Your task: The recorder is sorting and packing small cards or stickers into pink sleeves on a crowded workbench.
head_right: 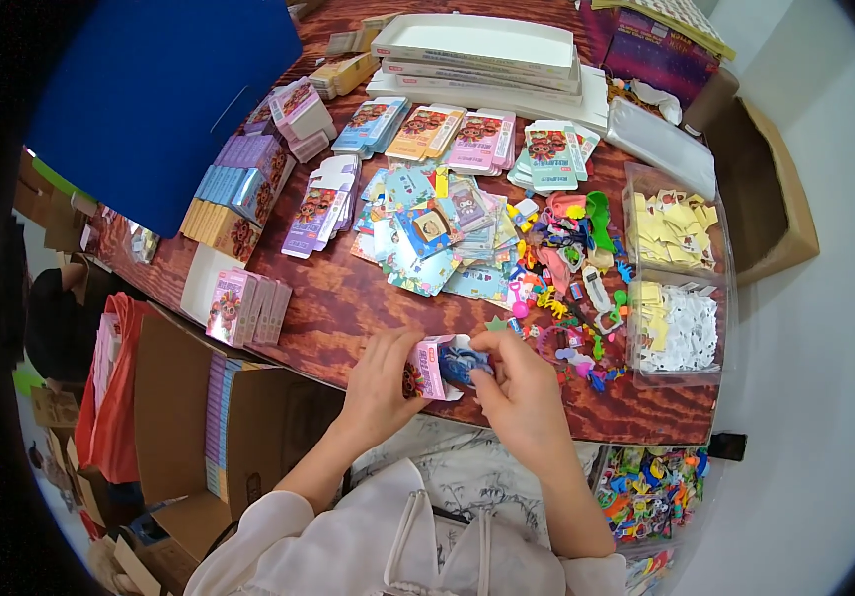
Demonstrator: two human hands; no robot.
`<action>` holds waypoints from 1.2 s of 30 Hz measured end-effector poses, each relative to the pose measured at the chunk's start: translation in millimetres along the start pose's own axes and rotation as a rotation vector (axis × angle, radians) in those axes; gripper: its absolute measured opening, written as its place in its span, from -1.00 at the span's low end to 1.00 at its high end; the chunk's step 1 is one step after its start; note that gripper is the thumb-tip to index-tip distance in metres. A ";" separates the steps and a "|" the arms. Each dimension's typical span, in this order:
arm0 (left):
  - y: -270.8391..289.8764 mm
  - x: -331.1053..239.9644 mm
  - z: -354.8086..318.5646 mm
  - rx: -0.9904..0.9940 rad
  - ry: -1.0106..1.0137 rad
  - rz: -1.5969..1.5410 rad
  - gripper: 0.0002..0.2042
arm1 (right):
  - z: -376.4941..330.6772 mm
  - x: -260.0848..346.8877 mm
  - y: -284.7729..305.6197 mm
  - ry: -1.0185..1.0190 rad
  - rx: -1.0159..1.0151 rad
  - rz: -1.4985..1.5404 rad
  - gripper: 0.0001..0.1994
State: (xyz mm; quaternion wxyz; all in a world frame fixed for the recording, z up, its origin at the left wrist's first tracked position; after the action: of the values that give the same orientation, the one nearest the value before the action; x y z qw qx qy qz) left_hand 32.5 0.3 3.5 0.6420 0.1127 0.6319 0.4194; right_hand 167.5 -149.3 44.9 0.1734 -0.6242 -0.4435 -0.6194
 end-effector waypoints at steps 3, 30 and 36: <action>1.7 2.0 1.1 -0.017 0.020 -0.020 -0.26 | 1.5 6.6 1.2 -0.112 -0.133 0.220 -0.77; -5.1 3.2 -2.0 -0.122 0.043 -0.154 -0.27 | -7.1 15.0 -21.9 0.156 -0.256 -0.190 -0.74; -15.1 0.8 3.3 -0.162 -0.018 -0.173 -0.31 | 6.9 2.4 -41.1 0.495 -0.536 -0.665 -0.83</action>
State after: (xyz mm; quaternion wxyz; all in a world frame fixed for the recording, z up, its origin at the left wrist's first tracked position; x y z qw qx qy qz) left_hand 41.4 -7.3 -6.7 0.6883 0.0092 0.5976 0.4112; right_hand 139.8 -120.8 32.2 -0.1002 -0.3055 -0.3891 -0.8632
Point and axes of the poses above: each hand's wrist, its own z-axis towards the middle knuckle, its own y-axis out of the back of the hand, x = y × z, the point moved 1 cm from there along z, towards the middle knuckle, and after that the axes turned 8 degrees about -z, right-handed, at the moved point
